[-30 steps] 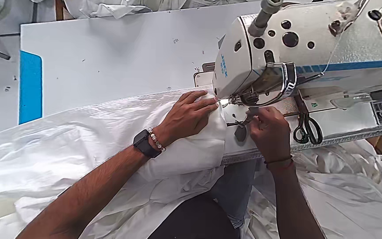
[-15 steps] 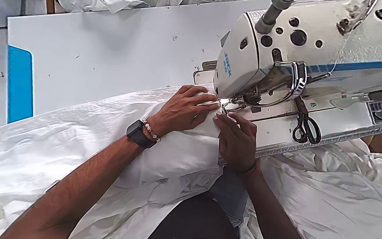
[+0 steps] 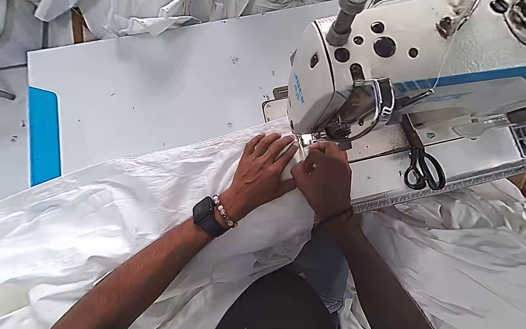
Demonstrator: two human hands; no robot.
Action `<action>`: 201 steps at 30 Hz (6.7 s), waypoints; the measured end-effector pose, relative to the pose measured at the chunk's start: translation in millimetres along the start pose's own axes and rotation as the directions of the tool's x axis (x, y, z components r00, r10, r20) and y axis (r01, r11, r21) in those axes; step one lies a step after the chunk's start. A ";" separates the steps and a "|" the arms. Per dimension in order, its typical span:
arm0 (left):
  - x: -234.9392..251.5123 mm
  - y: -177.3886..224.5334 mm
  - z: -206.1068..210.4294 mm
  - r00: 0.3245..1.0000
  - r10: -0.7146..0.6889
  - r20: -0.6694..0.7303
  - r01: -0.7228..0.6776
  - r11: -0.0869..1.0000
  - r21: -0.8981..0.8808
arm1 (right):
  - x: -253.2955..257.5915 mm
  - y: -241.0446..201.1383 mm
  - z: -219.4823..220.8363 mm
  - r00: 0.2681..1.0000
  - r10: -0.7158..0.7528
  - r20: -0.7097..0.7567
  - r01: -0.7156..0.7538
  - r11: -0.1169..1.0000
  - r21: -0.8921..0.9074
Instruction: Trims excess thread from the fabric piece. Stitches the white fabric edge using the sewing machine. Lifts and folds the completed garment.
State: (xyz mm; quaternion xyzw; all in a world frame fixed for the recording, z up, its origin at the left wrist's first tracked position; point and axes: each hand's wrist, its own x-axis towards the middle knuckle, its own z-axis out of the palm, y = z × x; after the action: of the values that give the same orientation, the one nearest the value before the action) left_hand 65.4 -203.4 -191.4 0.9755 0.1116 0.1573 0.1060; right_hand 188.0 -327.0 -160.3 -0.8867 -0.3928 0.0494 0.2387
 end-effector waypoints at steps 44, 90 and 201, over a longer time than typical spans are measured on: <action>20.0 -19.4 -18.7 0.980 0.196 -0.025 -0.198 0.974 -0.108 | 12.2 1.5 -28.3 0.941 0.088 0.328 -0.084 0.996 -0.028; 7.1 -10.1 -4.3 0.999 0.030 -0.035 -0.029 0.998 0.048 | -33.3 12.2 8.3 0.974 -0.226 0.013 0.220 0.932 -0.288; -75.0 37.7 -67.8 0.756 -0.646 -0.108 0.654 0.742 0.146 | -48.3 12.2 27.8 0.964 -0.205 -0.167 0.151 0.946 -0.287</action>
State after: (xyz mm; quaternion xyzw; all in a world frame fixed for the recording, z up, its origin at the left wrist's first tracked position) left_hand -19.4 -246.5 -140.6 0.8765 0.4604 0.1244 0.0653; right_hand 155.5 -358.2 -195.3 -0.8723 -0.4495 -0.1138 0.1554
